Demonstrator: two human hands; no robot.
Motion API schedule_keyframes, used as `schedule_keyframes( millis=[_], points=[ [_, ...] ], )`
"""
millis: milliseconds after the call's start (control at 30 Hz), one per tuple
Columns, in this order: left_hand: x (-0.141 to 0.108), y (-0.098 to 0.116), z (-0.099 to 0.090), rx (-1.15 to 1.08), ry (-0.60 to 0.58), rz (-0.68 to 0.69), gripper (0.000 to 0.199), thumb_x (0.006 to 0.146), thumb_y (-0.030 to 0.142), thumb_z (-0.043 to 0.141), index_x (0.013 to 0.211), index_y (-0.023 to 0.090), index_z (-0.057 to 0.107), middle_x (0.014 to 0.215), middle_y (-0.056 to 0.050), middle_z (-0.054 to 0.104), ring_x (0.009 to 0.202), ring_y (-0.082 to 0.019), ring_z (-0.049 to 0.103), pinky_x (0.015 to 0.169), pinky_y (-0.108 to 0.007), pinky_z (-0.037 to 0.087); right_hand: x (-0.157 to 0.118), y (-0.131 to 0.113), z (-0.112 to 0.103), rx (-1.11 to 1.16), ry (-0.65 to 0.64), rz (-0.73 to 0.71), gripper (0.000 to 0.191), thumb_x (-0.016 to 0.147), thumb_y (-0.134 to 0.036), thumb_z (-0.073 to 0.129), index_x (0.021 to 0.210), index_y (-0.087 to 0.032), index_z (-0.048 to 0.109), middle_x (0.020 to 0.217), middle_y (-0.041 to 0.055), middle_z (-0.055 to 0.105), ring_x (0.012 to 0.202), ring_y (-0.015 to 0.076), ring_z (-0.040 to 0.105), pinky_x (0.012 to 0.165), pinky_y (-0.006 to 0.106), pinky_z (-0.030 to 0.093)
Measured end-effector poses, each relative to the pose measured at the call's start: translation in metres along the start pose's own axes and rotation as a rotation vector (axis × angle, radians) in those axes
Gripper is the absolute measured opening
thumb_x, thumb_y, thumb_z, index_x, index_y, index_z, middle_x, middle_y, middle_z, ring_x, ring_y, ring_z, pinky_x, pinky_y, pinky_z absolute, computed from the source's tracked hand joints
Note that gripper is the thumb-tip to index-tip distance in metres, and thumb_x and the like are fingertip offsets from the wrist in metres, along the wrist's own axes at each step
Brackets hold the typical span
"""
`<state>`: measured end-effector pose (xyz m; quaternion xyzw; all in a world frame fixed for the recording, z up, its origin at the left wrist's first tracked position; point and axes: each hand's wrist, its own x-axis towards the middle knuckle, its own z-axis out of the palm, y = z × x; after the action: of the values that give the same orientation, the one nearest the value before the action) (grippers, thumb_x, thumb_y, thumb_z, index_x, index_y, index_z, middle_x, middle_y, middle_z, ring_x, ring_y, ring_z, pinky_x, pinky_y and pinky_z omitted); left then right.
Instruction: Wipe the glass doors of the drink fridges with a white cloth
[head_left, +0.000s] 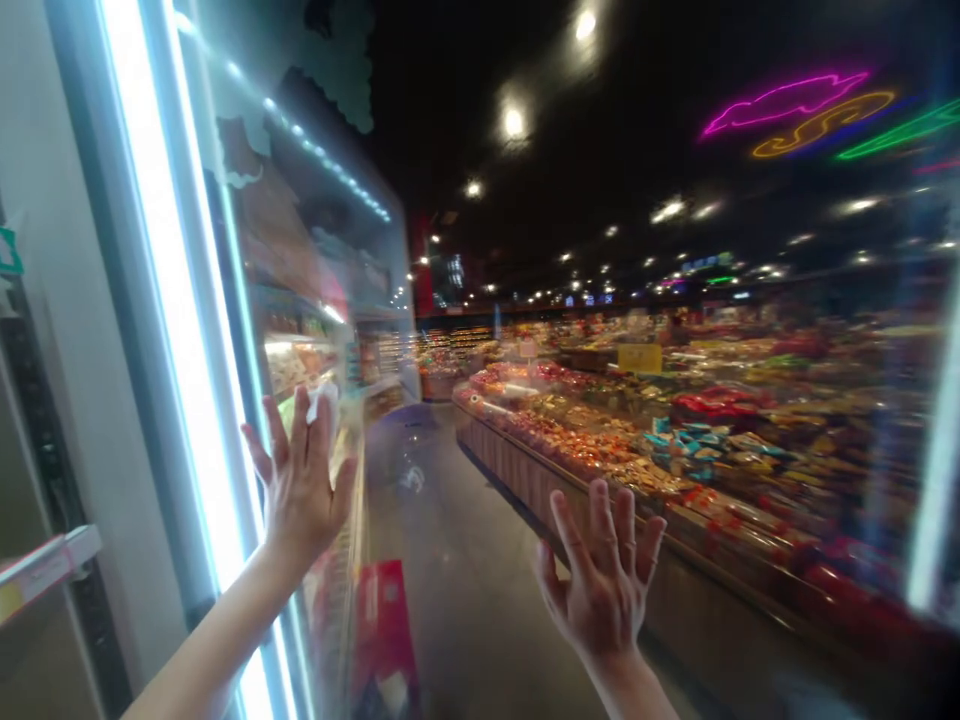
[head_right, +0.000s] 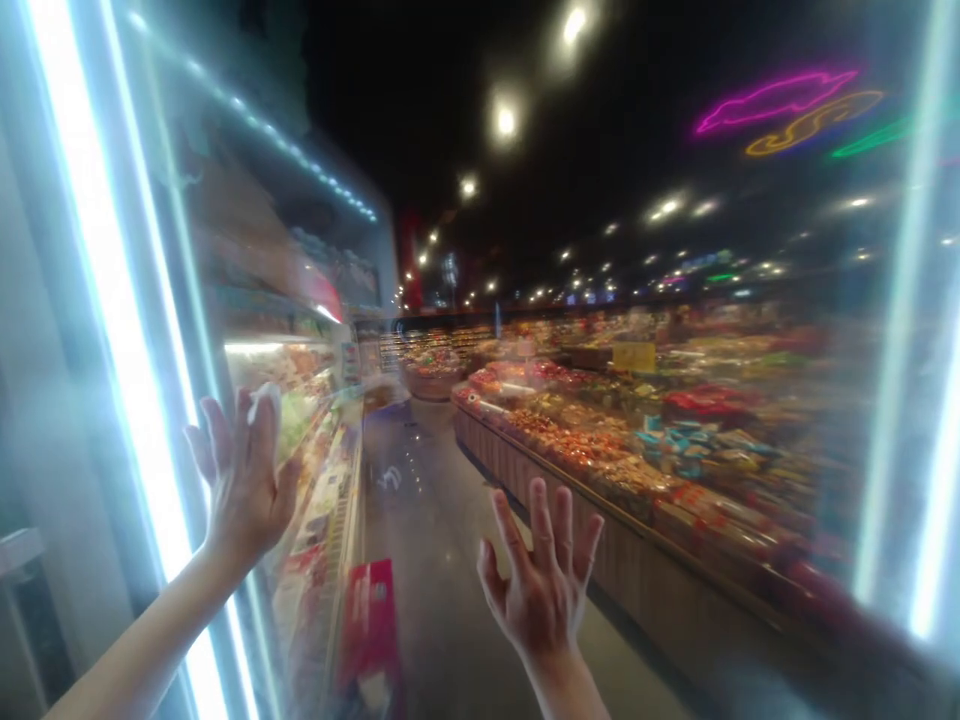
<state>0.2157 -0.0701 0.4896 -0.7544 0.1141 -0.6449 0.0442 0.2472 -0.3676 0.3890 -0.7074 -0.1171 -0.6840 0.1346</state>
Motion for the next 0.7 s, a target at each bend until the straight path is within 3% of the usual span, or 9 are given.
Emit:
schedule_keyframes(
  millis=[33, 167, 200, 300, 333, 500, 533, 633, 700],
  points=[
    [0.001, 0.003, 0.001, -0.017, -0.003, 0.023, 0.075, 0.102, 0.041, 0.045, 0.166, 0.018, 0.012, 0.174, -0.007, 0.01, 0.162, -0.026, -0.012, 0.132, -0.056, -0.012, 0.0, 0.001, 0.0, 0.002, 0.005, 0.001, 0.067, 0.104, -0.038, 0.053, 0.165, -0.035, 0.025, 0.172, 0.0066, 0.028, 0.159, 0.0359, 0.022, 0.126, 0.069, 0.018],
    [0.003, 0.011, 0.002, -0.072, -0.003, 0.431, 0.08, 0.1, 0.058, 0.044, 0.165, 0.021, 0.016, 0.17, -0.004, 0.027, 0.163, -0.02, 0.003, 0.135, -0.049, -0.005, -0.002, 0.004, -0.001, -0.029, 0.005, -0.027, 0.071, 0.102, -0.031, 0.055, 0.165, -0.033, 0.023, 0.172, 0.0072, 0.026, 0.16, 0.0365, 0.021, 0.127, 0.07, 0.017],
    [0.008, 0.01, 0.001, -0.045, 0.004, 0.386, 0.079, 0.1, 0.057, 0.045, 0.165, 0.023, 0.018, 0.17, -0.003, 0.029, 0.163, -0.02, 0.002, 0.134, -0.05, -0.007, -0.002, 0.004, -0.001, -0.038, 0.001, -0.032, 0.073, 0.101, -0.03, 0.056, 0.166, -0.033, 0.022, 0.172, 0.0074, 0.025, 0.159, 0.0371, 0.022, 0.127, 0.07, 0.017],
    [0.024, 0.005, -0.001, -0.001, 0.048, 0.03, 0.076, 0.1, 0.048, 0.048, 0.165, 0.024, 0.018, 0.171, -0.006, 0.027, 0.163, -0.027, -0.004, 0.132, -0.057, -0.012, -0.001, 0.004, -0.001, -0.05, -0.002, -0.033, 0.075, 0.1, -0.029, 0.057, 0.166, -0.035, 0.021, 0.173, 0.0068, 0.021, 0.158, 0.0394, 0.023, 0.125, 0.073, 0.02],
    [0.026, 0.007, -0.001, -0.012, 0.045, -0.004, 0.078, 0.1, 0.049, 0.048, 0.166, 0.022, 0.017, 0.172, -0.008, 0.026, 0.163, -0.028, -0.006, 0.131, -0.057, -0.013, -0.001, 0.003, -0.001, -0.051, 0.002, -0.031, 0.075, 0.1, -0.029, 0.058, 0.165, -0.035, 0.022, 0.174, 0.0064, 0.019, 0.158, 0.0398, 0.023, 0.125, 0.073, 0.021],
    [0.018, 0.032, 0.005, -0.127, -0.031, 0.393, 0.085, 0.098, 0.063, 0.043, 0.166, 0.021, 0.014, 0.17, -0.006, 0.031, 0.163, -0.022, 0.001, 0.134, -0.052, -0.006, -0.002, -0.003, -0.004, -0.029, -0.024, -0.028, 0.076, 0.1, -0.029, 0.059, 0.166, -0.033, 0.021, 0.175, 0.0065, 0.014, 0.16, 0.0368, 0.018, 0.127, 0.07, 0.018],
    [0.019, 0.035, 0.004, -0.118, -0.029, 0.365, 0.083, 0.099, 0.062, 0.043, 0.166, 0.023, 0.015, 0.171, -0.004, 0.029, 0.163, -0.022, 0.0, 0.134, -0.052, -0.007, -0.002, -0.004, -0.006, -0.021, -0.043, -0.03, 0.076, 0.1, -0.029, 0.059, 0.166, -0.033, 0.021, 0.175, 0.0068, 0.014, 0.16, 0.0363, 0.017, 0.127, 0.069, 0.017],
    [0.032, 0.042, 0.002, -0.066, 0.009, 0.052, 0.078, 0.101, 0.051, 0.045, 0.166, 0.021, 0.013, 0.175, -0.007, 0.012, 0.162, -0.026, -0.013, 0.131, -0.056, -0.015, 0.003, -0.003, -0.012, 0.002, -0.087, -0.041, 0.077, 0.099, -0.029, 0.061, 0.166, -0.033, 0.021, 0.175, 0.007, 0.014, 0.161, 0.036, 0.016, 0.128, 0.069, 0.015],
    [0.038, 0.053, 0.003, -0.065, 0.02, 0.003, 0.079, 0.101, 0.05, 0.044, 0.166, 0.018, 0.011, 0.175, -0.009, 0.008, 0.161, -0.028, -0.015, 0.13, -0.059, -0.015, 0.015, 0.006, -0.017, 0.013, -0.075, -0.047, 0.077, 0.1, -0.03, 0.061, 0.166, -0.034, 0.021, 0.175, 0.0069, 0.013, 0.161, 0.0357, 0.016, 0.128, 0.069, 0.013]
  ],
)
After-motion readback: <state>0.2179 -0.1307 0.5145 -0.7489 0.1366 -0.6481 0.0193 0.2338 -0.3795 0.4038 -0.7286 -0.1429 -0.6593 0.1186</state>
